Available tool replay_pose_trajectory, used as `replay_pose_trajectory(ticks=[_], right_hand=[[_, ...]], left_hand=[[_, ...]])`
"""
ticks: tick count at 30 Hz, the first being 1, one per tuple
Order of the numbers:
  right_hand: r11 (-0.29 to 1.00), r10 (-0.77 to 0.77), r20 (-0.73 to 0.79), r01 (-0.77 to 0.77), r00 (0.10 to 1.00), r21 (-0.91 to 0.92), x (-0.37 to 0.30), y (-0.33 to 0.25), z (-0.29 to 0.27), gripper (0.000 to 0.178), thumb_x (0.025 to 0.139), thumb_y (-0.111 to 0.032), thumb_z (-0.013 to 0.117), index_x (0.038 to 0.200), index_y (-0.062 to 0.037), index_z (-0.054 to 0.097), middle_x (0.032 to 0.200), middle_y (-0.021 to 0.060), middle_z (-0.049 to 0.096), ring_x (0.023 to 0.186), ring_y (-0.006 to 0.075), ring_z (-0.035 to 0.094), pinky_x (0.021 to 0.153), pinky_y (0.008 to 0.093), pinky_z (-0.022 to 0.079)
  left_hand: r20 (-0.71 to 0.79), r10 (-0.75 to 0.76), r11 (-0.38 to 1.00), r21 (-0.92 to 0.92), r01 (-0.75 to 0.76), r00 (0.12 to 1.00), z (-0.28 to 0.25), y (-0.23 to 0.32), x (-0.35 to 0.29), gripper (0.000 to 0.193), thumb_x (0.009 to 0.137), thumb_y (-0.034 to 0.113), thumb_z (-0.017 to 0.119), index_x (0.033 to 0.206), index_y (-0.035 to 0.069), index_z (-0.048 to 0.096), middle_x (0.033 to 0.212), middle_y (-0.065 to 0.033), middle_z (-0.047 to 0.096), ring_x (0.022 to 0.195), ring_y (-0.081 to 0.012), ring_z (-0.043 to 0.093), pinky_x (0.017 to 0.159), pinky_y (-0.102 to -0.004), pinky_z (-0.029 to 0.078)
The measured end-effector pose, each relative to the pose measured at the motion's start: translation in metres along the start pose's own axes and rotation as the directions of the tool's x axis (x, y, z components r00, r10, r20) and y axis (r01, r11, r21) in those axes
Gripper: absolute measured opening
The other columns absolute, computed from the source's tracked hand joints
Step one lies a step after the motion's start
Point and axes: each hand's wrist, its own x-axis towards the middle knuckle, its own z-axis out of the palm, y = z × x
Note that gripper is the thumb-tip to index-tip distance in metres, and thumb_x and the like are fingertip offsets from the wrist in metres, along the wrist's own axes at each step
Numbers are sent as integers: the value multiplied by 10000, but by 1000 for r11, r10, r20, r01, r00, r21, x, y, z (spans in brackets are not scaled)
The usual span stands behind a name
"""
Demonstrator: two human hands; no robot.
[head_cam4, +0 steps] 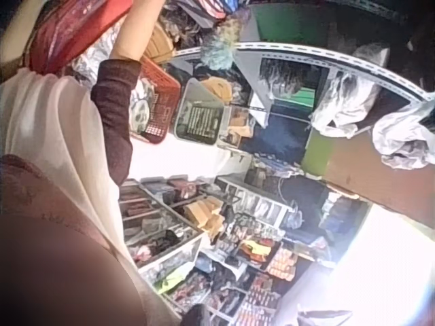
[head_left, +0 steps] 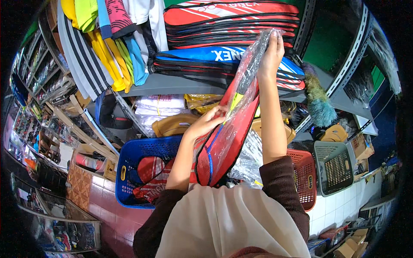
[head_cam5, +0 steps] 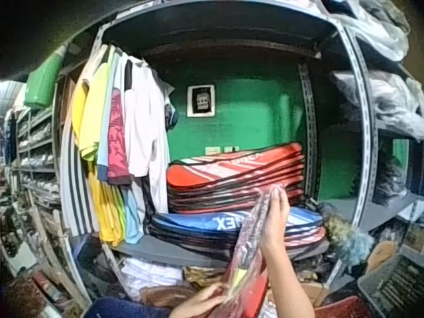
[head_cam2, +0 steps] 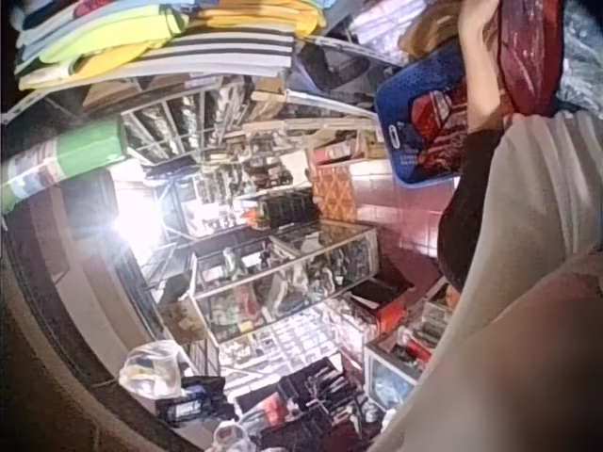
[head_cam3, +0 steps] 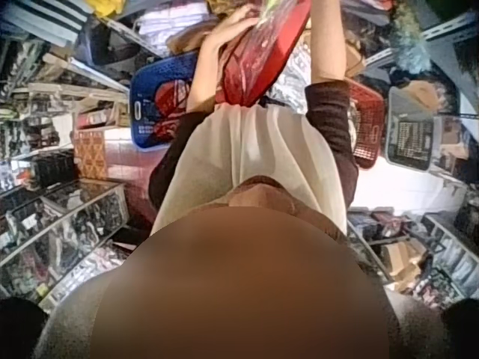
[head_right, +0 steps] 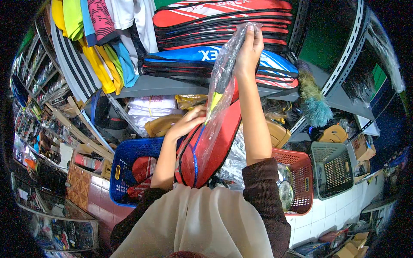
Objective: The recorder is seen putting several badminton rackets into their individual protective covers and then stacking them on a shelf.
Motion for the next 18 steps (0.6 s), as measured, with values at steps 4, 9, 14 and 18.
replay_pose_trajectory(ticks=[4,9,14,18], right_hand=[[999,-23,-29,22,999,-37,2,2,-6,201,938,-229,486,922,-38,548,765,37,593,616,99,544,551,237,449],[994,-65,-63,60,996,-87,1,-1,-12,215,955,-241,457,902,-46,533,730,15,563,578,73,492,514,220,414],[969,-165,-34,156,986,-190,1,-3,-17,223,951,-264,471,898,-57,535,732,1,554,578,65,486,511,219,411],[963,-186,-12,180,982,-200,1,-5,-16,237,947,-289,479,887,-69,545,728,-4,554,558,66,485,484,227,409]], left_hand=[[-9,-33,997,75,34,999,1,-16,-1,333,881,216,524,1125,-9,546,1065,-81,585,1010,-164,525,912,-289,389],[151,-131,991,51,125,980,0,-25,3,325,902,228,507,1010,-58,617,930,-47,634,850,-110,546,795,-266,434],[157,-99,994,-35,105,983,4,-26,-3,266,912,190,514,995,-39,620,903,-17,621,825,-83,525,767,-244,431],[-106,19,998,-62,-26,994,12,-29,-11,210,921,193,520,934,-4,592,822,30,566,791,-68,493,738,-221,412]])
